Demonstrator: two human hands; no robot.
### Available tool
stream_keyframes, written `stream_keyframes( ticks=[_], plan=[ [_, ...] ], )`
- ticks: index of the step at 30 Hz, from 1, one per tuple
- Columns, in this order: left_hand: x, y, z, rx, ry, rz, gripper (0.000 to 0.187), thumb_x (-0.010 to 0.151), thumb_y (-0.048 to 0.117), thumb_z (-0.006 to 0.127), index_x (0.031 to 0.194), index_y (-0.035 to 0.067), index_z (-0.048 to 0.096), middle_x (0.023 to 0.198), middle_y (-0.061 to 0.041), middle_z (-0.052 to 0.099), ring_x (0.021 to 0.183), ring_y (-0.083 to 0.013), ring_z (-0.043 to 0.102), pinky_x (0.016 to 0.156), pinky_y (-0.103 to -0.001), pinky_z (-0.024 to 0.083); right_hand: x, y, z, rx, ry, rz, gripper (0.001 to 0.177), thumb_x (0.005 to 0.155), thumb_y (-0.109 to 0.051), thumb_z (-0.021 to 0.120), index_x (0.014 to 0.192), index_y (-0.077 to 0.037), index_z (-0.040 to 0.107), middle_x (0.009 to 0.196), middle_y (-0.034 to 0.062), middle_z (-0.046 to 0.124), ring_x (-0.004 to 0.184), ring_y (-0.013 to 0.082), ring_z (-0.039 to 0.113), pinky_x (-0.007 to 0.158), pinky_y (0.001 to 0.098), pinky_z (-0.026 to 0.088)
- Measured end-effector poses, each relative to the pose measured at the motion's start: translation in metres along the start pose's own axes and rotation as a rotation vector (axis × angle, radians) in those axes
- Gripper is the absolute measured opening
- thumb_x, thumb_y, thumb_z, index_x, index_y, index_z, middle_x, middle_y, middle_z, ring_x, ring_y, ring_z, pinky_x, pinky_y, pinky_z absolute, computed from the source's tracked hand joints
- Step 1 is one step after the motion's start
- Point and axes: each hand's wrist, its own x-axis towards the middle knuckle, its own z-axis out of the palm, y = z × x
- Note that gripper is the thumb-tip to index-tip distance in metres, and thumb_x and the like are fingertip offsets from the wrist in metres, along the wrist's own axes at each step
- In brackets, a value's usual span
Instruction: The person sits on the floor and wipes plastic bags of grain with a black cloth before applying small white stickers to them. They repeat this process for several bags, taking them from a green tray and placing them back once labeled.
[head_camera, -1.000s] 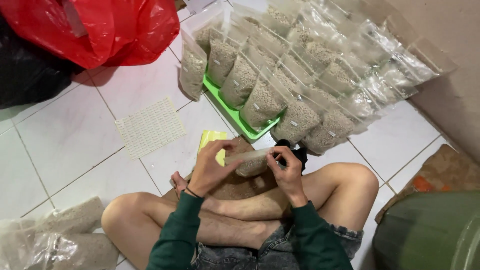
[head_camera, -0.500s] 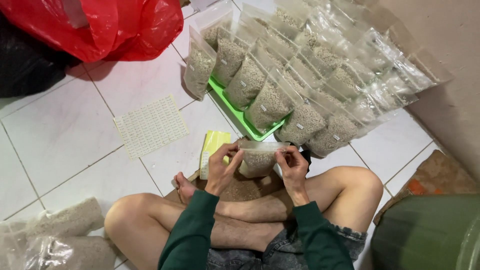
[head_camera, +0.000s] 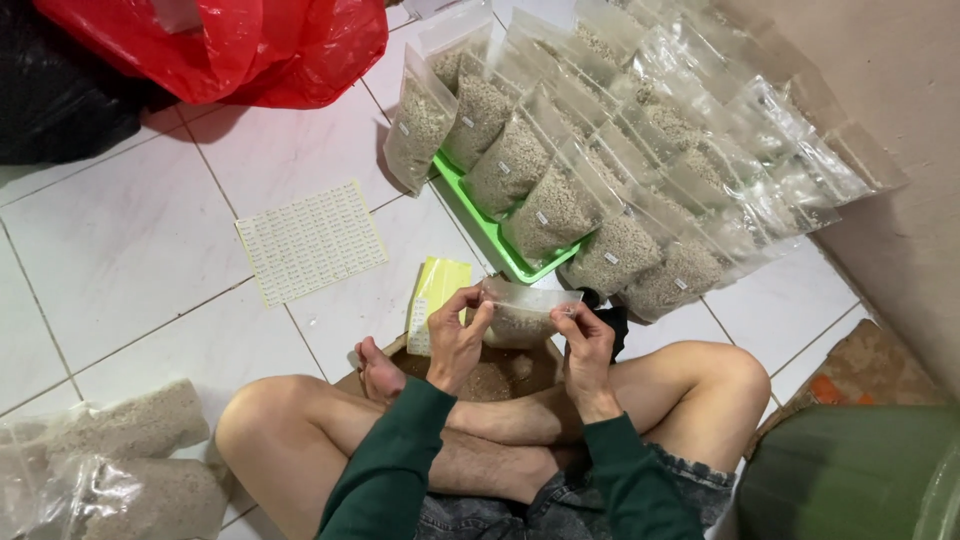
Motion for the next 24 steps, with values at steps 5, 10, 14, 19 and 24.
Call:
stream_keyframes(
  ticks=[5,10,14,19,24],
  plan=[
    [0.003,-0.001,-0.001,0.041,-0.004,0.018,0.003,0.087,0.015,0.069,0.088,0.013,0.068,0.071,-0.001,0.064,0.078,-0.0088,0.057,0.067,-0.028,0.051,0.005,-0.003,0.001,-0.119,-0.011,0.000,0.012,0.086,0.000,0.073,0.076,-0.004,0.067,0.069,-0.0005,0.055,0.072,0.0067,0.049,0.070,0.0257,0.048],
    [0.008,0.009,-0.001,0.094,-0.292,-0.070,0.068,0.075,0.027,0.085,0.128,0.011,0.045,0.118,-0.028,0.062,0.117,-0.0467,0.057,0.094,-0.064,0.048,0.016,0.026,-0.013,-0.189,-0.077,-0.072,0.010,0.091,-0.003,0.071,0.083,-0.004,0.066,0.081,0.0025,0.056,0.081,0.0089,0.051,0.079,0.0287,0.048],
    [0.021,-0.006,-0.001,0.452,-0.461,-0.265,0.094,0.061,0.052,0.089,0.134,0.013,0.043,0.118,-0.027,0.065,0.117,-0.0466,0.060,0.096,-0.059,0.050,0.023,0.007,-0.024,-0.578,-0.197,-0.061,0.036,0.104,-0.038,0.050,0.117,-0.006,0.061,0.106,0.0193,0.057,0.099,0.0360,0.060,0.088,0.0504,0.049],
    [0.025,0.006,0.000,0.395,-0.367,-0.217,0.080,0.052,0.051,0.092,0.112,0.010,0.059,0.101,-0.021,0.071,0.104,-0.0420,0.067,0.086,-0.051,0.054,0.032,0.002,-0.068,-1.377,-0.277,-0.006,0.037,0.095,-0.038,0.059,0.131,-0.030,0.054,0.123,0.0067,0.057,0.109,0.0382,0.060,0.091,0.0540,0.050],
    [0.016,-0.014,0.004,0.146,-0.308,-0.106,0.085,0.048,0.039,0.098,0.122,0.023,0.059,0.110,-0.014,0.071,0.111,-0.0359,0.066,0.096,-0.047,0.052,0.041,0.026,-0.083,-1.729,-0.519,0.314,0.075,0.081,-0.029,0.076,0.141,-0.046,0.035,0.130,0.0050,0.056,0.116,0.0381,0.060,0.090,0.0548,0.054]
  ],
)
